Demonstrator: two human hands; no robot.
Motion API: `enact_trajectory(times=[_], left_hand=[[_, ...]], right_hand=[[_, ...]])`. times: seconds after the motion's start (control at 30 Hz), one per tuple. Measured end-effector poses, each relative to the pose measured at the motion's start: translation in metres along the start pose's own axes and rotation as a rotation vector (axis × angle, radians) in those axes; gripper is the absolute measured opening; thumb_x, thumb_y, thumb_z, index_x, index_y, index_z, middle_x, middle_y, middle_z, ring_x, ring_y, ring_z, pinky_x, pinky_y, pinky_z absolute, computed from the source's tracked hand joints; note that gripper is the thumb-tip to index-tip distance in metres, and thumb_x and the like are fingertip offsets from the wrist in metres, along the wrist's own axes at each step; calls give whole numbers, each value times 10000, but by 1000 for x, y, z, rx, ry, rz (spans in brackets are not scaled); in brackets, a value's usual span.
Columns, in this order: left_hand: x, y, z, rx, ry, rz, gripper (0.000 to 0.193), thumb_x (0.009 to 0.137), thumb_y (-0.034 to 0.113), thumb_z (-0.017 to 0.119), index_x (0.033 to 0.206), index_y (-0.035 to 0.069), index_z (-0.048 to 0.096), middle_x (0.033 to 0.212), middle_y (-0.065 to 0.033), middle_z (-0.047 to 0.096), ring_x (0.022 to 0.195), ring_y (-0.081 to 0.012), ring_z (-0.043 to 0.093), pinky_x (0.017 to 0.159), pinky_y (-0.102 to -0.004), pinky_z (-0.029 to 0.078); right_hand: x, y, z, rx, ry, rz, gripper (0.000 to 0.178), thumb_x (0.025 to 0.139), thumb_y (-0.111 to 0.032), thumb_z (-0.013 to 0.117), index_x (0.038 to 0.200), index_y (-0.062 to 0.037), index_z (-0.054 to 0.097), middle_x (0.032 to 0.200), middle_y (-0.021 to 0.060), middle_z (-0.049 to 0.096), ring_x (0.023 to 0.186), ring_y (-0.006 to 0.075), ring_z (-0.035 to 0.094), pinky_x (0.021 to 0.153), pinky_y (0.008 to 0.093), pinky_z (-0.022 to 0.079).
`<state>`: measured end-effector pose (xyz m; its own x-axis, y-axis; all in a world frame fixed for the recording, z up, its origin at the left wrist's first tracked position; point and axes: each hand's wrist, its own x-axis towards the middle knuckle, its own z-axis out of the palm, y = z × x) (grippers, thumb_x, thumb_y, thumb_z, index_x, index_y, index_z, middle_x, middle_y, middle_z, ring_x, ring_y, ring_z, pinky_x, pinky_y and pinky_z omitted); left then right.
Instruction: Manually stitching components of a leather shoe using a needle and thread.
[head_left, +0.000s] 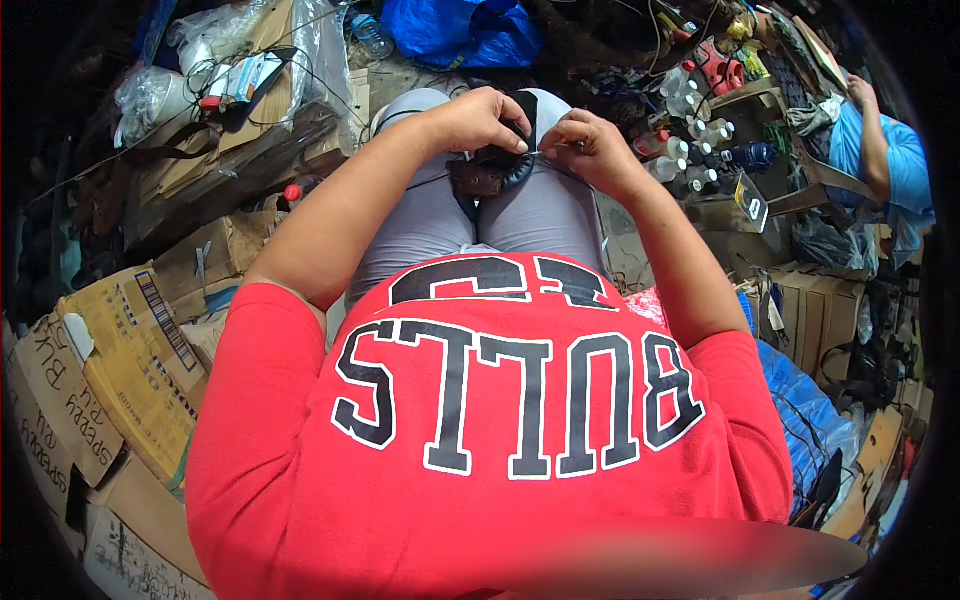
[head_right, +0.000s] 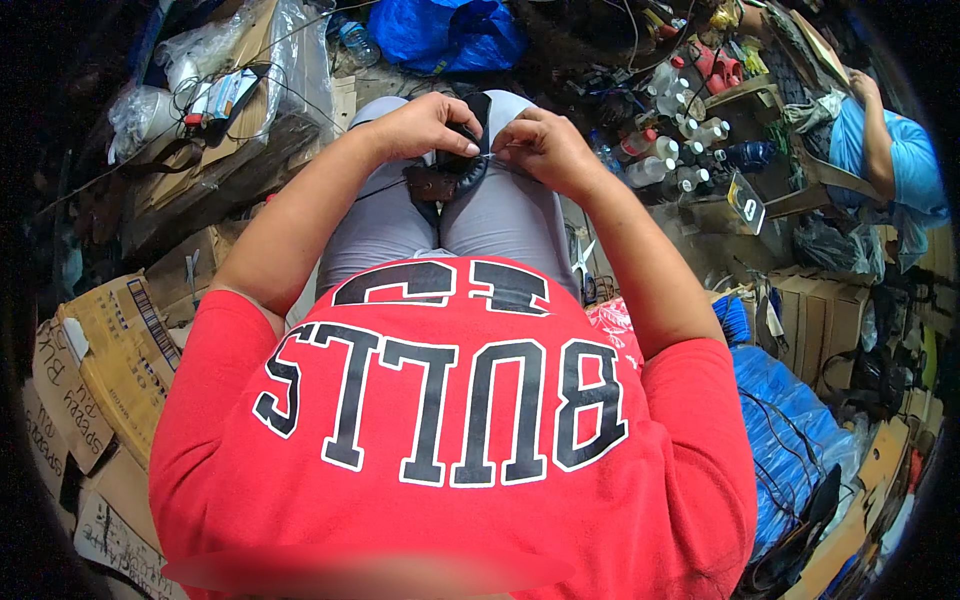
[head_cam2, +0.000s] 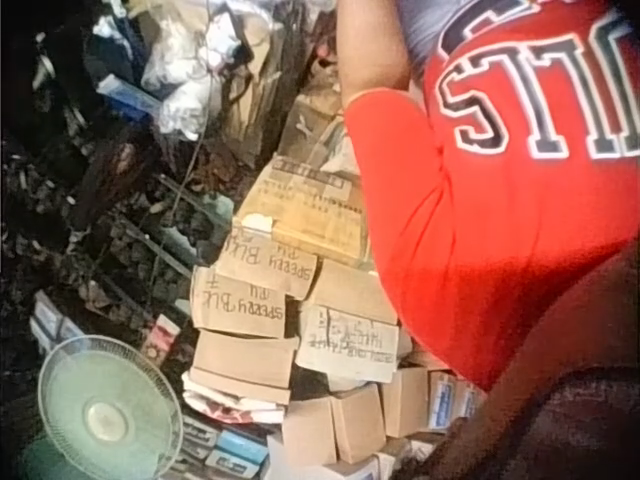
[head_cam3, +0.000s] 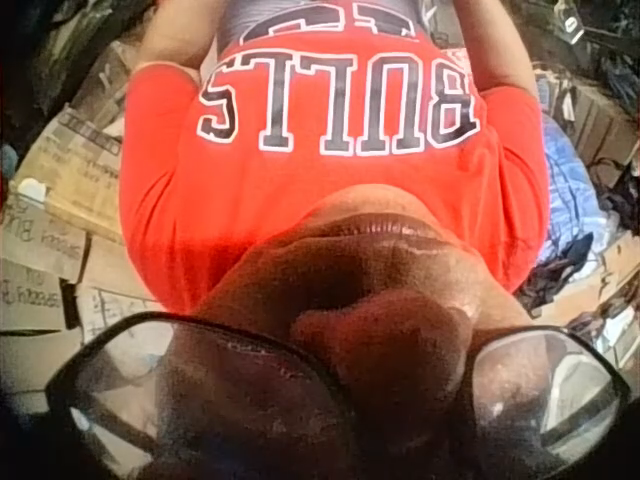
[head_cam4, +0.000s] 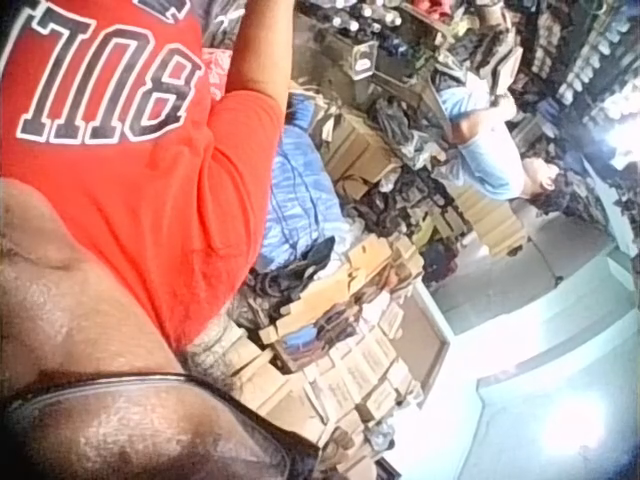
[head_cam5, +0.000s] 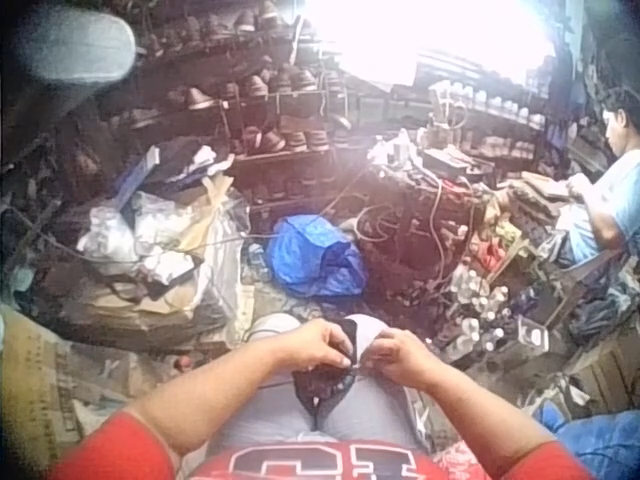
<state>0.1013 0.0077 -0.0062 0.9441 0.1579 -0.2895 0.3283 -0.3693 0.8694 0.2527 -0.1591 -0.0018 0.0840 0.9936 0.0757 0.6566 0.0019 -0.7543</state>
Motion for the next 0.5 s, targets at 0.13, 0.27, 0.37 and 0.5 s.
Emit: enact_trajectory(times=[0.13,0.27,0.37,0.5], left_hand=[[-1,-9,-2,-57,-41,31,274,752,148,710,1003,41,679,853,-45,653,808,-136,583,743,-273,455],[-5,-6,-6,92,-104,140,331,777,145,677,1103,91,668,916,-51,684,833,-135,593,777,-275,460],[-8,4,-8,157,-142,111,341,782,148,668,1117,86,659,975,-59,682,873,-140,598,835,-273,448],[-2,-1,-10,87,-210,80,332,788,138,654,1116,83,653,972,-84,599,971,-193,541,892,-281,392]], right_hand=[[-11,3,14,84,127,-26,141,759,-38,682,885,-100,693,824,75,597,770,202,619,693,291,491],[-23,-7,20,-29,189,-67,159,764,-47,676,899,-128,702,803,82,592,730,235,608,655,306,489],[-25,-12,19,-138,167,-79,198,756,-51,651,921,-148,701,795,95,583,737,258,596,673,346,476],[-20,-34,11,-426,80,-133,216,751,-58,604,929,-136,697,803,101,578,772,275,591,719,379,451]])
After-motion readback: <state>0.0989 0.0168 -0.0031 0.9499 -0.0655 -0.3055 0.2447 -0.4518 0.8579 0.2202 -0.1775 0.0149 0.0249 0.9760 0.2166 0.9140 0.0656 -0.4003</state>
